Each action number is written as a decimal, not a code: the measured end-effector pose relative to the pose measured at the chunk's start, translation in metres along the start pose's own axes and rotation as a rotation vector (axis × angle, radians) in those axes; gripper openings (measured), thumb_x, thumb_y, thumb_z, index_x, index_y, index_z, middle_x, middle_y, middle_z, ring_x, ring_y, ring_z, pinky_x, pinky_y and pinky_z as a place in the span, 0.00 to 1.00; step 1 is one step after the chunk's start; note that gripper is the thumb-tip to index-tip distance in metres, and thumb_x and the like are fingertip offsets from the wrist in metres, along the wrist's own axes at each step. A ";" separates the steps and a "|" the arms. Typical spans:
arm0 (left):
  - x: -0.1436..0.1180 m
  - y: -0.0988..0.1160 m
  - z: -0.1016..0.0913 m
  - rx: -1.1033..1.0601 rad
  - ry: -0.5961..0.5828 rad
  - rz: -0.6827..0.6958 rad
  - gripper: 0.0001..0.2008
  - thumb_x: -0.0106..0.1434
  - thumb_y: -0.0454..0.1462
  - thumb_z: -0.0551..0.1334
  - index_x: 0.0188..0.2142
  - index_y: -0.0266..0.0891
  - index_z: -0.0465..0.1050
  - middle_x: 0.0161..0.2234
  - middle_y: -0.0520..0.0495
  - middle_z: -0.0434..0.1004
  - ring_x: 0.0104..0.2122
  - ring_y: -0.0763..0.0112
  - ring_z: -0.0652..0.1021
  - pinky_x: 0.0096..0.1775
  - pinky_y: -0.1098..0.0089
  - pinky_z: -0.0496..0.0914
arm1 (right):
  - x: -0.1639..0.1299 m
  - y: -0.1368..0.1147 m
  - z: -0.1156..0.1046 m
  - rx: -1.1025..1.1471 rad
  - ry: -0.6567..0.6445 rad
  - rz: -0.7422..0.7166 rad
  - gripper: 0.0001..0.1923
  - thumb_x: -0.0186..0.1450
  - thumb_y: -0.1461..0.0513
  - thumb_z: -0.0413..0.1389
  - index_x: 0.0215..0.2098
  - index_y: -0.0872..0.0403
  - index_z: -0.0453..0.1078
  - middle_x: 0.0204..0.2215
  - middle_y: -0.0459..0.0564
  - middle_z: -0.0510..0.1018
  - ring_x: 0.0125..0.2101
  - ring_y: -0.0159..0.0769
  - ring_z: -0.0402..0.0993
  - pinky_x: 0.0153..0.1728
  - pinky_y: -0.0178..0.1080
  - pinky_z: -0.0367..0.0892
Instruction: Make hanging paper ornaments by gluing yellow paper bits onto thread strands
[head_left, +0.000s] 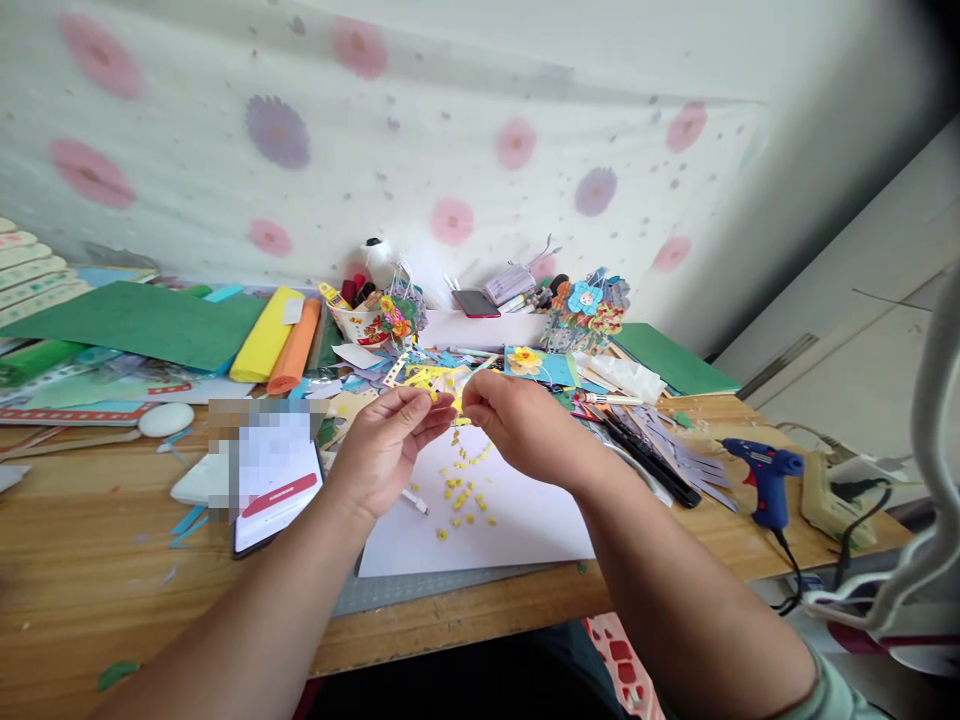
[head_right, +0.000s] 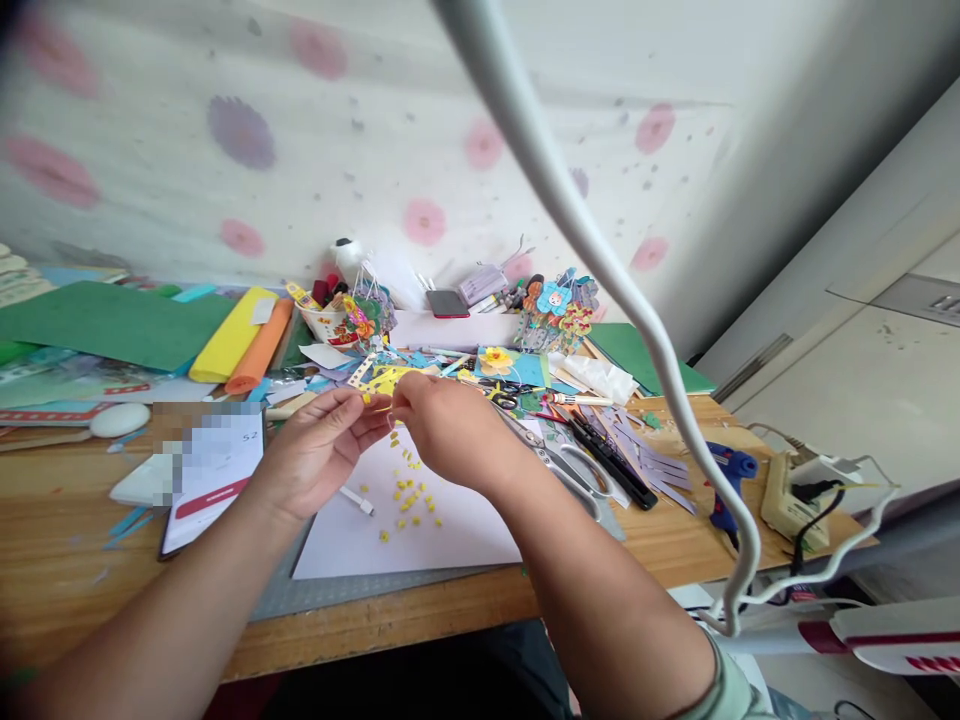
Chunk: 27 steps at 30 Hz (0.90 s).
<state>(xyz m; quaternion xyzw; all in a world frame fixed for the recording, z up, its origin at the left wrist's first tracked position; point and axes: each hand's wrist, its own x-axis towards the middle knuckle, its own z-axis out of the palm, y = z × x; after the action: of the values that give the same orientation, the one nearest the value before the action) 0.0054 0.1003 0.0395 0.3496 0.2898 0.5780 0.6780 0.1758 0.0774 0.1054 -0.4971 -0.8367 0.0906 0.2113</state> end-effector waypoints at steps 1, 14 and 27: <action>-0.001 0.000 0.000 -0.015 -0.006 -0.010 0.12 0.46 0.39 0.76 0.28 0.38 0.78 0.31 0.47 0.84 0.32 0.68 0.82 0.39 0.68 0.74 | 0.002 -0.003 -0.004 -0.008 0.006 -0.023 0.07 0.68 0.64 0.48 0.37 0.55 0.68 0.31 0.48 0.77 0.29 0.32 0.68 0.29 0.33 0.56; -0.009 0.003 0.007 -0.102 -0.077 -0.105 0.12 0.45 0.38 0.76 0.26 0.36 0.76 0.27 0.47 0.82 0.27 0.71 0.80 0.34 0.70 0.75 | 0.014 -0.015 -0.014 -0.175 0.053 -0.109 0.07 0.67 0.66 0.49 0.37 0.54 0.69 0.32 0.48 0.77 0.30 0.34 0.68 0.28 0.34 0.54; -0.009 0.004 0.003 -0.036 -0.125 -0.066 0.09 0.51 0.38 0.73 0.26 0.36 0.76 0.26 0.47 0.81 0.19 0.80 0.71 0.24 0.77 0.65 | 0.018 -0.020 -0.016 -0.245 0.055 -0.072 0.08 0.70 0.64 0.49 0.40 0.55 0.69 0.33 0.50 0.79 0.32 0.36 0.71 0.30 0.34 0.56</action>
<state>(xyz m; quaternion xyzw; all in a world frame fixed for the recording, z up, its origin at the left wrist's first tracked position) 0.0038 0.0916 0.0447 0.3629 0.2476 0.5374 0.7199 0.1596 0.0823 0.1312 -0.4910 -0.8527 -0.0335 0.1751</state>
